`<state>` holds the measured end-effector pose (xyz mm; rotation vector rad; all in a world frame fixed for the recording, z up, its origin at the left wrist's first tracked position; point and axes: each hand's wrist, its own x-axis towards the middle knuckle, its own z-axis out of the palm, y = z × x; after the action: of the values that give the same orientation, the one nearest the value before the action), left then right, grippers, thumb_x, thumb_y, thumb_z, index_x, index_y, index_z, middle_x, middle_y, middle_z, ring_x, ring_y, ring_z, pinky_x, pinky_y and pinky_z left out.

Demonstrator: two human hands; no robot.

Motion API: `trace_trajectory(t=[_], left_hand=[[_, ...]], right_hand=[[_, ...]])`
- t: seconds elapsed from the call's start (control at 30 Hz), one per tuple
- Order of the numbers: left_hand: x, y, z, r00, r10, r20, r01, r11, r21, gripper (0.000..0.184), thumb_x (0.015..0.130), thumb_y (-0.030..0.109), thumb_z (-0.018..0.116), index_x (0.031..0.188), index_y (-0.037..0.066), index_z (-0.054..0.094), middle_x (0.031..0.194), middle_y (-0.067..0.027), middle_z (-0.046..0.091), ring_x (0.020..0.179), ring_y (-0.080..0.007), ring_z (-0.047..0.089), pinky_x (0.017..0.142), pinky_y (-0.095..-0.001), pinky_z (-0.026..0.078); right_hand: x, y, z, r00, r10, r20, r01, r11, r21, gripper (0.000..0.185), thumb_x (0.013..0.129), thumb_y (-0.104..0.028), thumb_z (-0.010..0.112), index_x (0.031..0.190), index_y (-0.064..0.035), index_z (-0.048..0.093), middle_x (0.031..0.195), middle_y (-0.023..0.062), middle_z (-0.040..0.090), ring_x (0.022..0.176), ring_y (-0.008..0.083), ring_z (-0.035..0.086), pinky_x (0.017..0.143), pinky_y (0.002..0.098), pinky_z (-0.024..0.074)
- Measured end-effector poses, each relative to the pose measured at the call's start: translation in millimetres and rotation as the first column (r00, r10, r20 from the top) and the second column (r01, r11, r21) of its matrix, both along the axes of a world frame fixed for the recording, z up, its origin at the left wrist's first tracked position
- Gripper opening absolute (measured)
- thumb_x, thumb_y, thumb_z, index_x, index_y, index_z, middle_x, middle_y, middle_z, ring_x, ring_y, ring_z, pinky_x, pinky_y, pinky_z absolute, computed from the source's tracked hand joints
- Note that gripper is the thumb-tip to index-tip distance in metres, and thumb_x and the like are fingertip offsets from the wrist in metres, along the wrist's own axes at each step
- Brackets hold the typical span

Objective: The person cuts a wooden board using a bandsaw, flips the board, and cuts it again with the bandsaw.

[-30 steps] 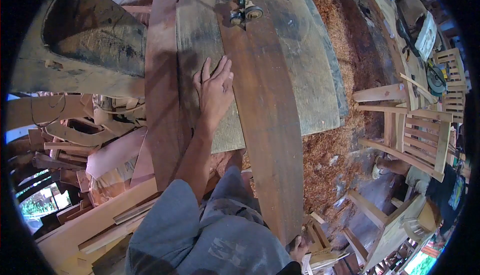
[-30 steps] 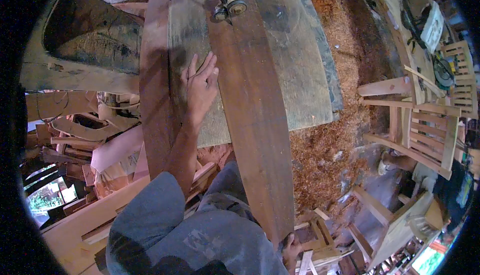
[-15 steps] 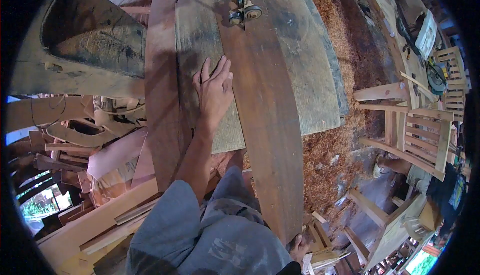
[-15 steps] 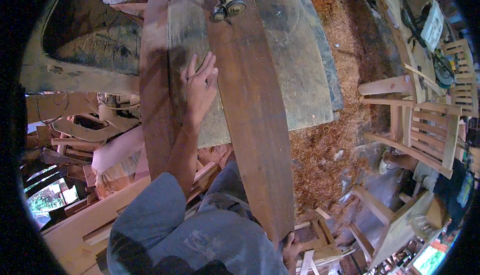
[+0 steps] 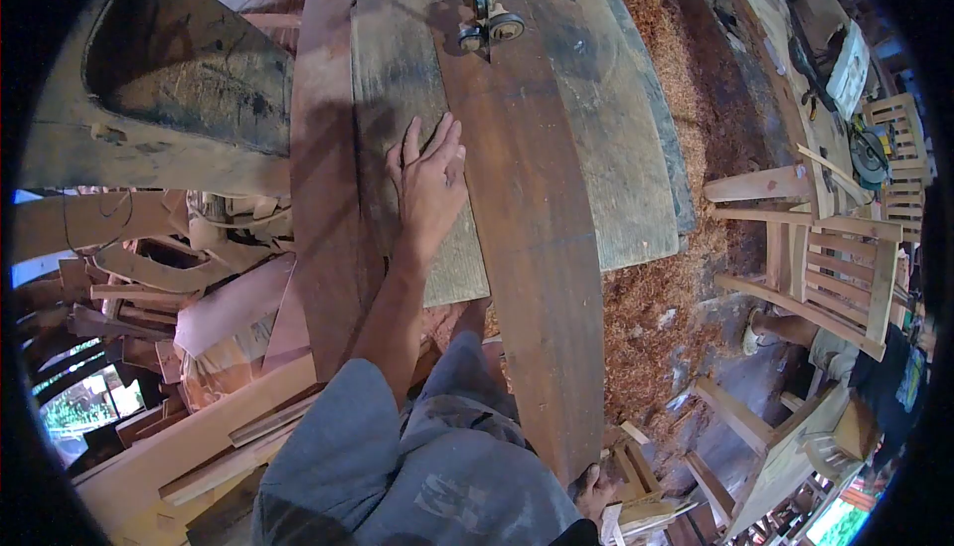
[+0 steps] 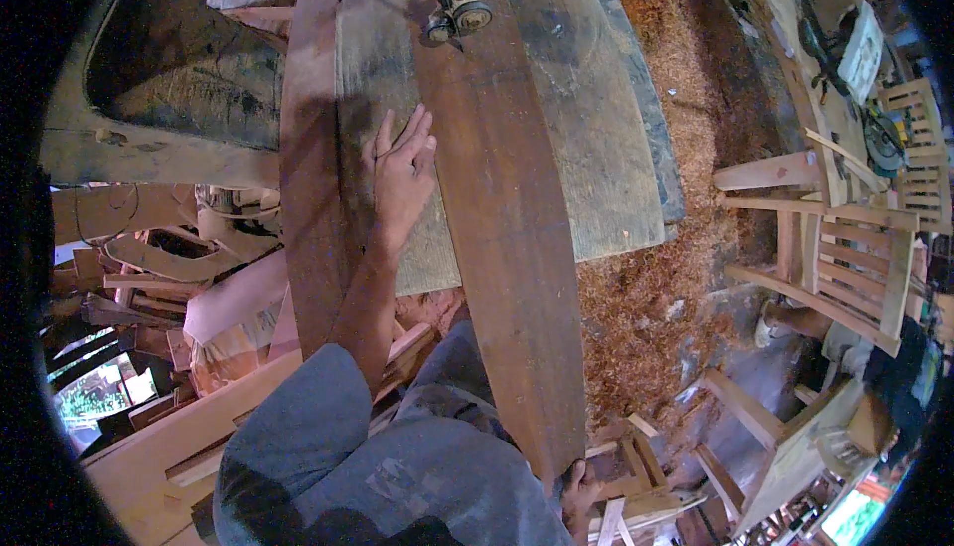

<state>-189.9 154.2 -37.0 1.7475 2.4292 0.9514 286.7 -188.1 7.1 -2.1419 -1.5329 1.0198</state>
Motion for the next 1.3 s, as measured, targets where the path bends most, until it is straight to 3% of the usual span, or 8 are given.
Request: trace_trajectory(t=[0.27,0.53,0.77,0.97,1.03,1.17,1.23,1.3], left_hand=[[0,0,1,1.000,-0.003,-0.010,0.003,1.000,-0.014,0.040,0.098,0.015,0.062,0.137,0.007,0.066,0.149,-0.0026,0.061,0.147,-0.0349,0.040,0.120,-0.0508,0.019],[3,-1,8,1.000,0.017,0.001,-0.017,0.999,-0.051,0.037,0.104,0.024,0.059,0.139,0.012,0.067,0.150,0.0001,0.060,0.150,-0.0315,0.039,0.121,-0.0476,0.021],[3,-2,10,1.000,0.011,0.012,-0.010,0.998,-0.054,0.038,0.104,0.023,0.059,0.139,0.012,0.066,0.151,-0.0001,0.059,0.150,-0.0316,0.038,0.122,-0.0486,0.020],[1,-2,6,0.999,0.014,0.031,-0.013,0.998,-0.055,0.038,0.103,0.021,0.059,0.140,0.012,0.066,0.152,0.0002,0.058,0.150,-0.0317,0.038,0.122,-0.0487,0.020],[2,0,5,1.000,0.008,0.005,-0.008,1.000,0.010,0.039,0.097,0.014,0.063,0.135,0.006,0.068,0.147,-0.0049,0.063,0.145,-0.0336,0.043,0.119,-0.0488,0.023],[2,0,5,1.000,0.001,-0.007,-0.001,1.000,0.016,0.039,0.097,0.014,0.063,0.135,0.006,0.068,0.147,-0.0046,0.062,0.145,-0.0338,0.042,0.119,-0.0488,0.023],[3,0,6,1.000,0.022,0.019,-0.022,1.000,-0.010,0.038,0.098,0.014,0.062,0.135,0.007,0.068,0.147,-0.0036,0.062,0.145,-0.0341,0.042,0.119,-0.0487,0.023],[0,0,3,1.000,0.016,0.016,-0.016,1.000,0.000,0.038,0.098,0.015,0.062,0.135,0.007,0.068,0.147,-0.0031,0.062,0.145,-0.0341,0.042,0.120,-0.0487,0.023]], right_hand=[[-7,8,6,0.990,0.061,0.127,-0.073,0.993,0.092,0.059,0.107,-0.048,0.052,0.078,0.0018,0.064,0.059,0.0138,0.057,0.055,0.0214,0.051,0.053,0.0438,0.0411],[14,-9,-14,0.997,-0.058,-0.043,0.051,0.988,-0.147,0.060,0.106,-0.048,0.053,0.077,0.0027,0.064,0.060,0.0161,0.059,0.054,0.0265,0.054,0.054,0.0442,0.0429],[29,-26,-33,0.999,-0.047,-0.012,0.046,0.994,-0.094,0.059,0.106,-0.047,0.054,0.079,0.0040,0.066,0.061,0.0149,0.060,0.055,0.0232,0.053,0.056,0.0425,0.0436],[26,-28,-38,0.984,-0.152,-0.097,0.131,0.972,-0.197,0.058,0.106,-0.048,0.053,0.081,0.0028,0.067,0.063,0.0162,0.061,0.058,0.0269,0.056,0.060,0.0434,0.0449],[26,-24,-35,0.996,0.050,0.076,-0.038,0.989,-0.142,0.056,0.107,-0.047,0.052,0.084,0.0016,0.068,0.066,0.0173,0.063,0.057,0.0286,0.057,0.059,0.0439,0.0449],[6,0,-13,0.994,0.079,0.070,-0.070,0.990,-0.125,0.054,0.107,-0.047,0.049,0.085,-0.0003,0.068,0.067,0.0196,0.064,0.059,0.0352,0.059,0.062,0.0473,0.0457],[-8,15,5,1.000,0.020,0.001,-0.019,0.978,-0.208,0.053,0.107,-0.048,0.047,0.086,-0.0029,0.067,0.068,0.0211,0.063,0.062,0.0428,0.058,0.069,0.0516,0.0448],[3,-3,-18,1.000,-0.009,0.012,0.011,0.981,-0.193,0.053,0.107,-0.049,0.047,0.086,-0.0042,0.067,0.068,0.0203,0.063,0.064,0.0425,0.057,0.072,0.0519,0.0438]])
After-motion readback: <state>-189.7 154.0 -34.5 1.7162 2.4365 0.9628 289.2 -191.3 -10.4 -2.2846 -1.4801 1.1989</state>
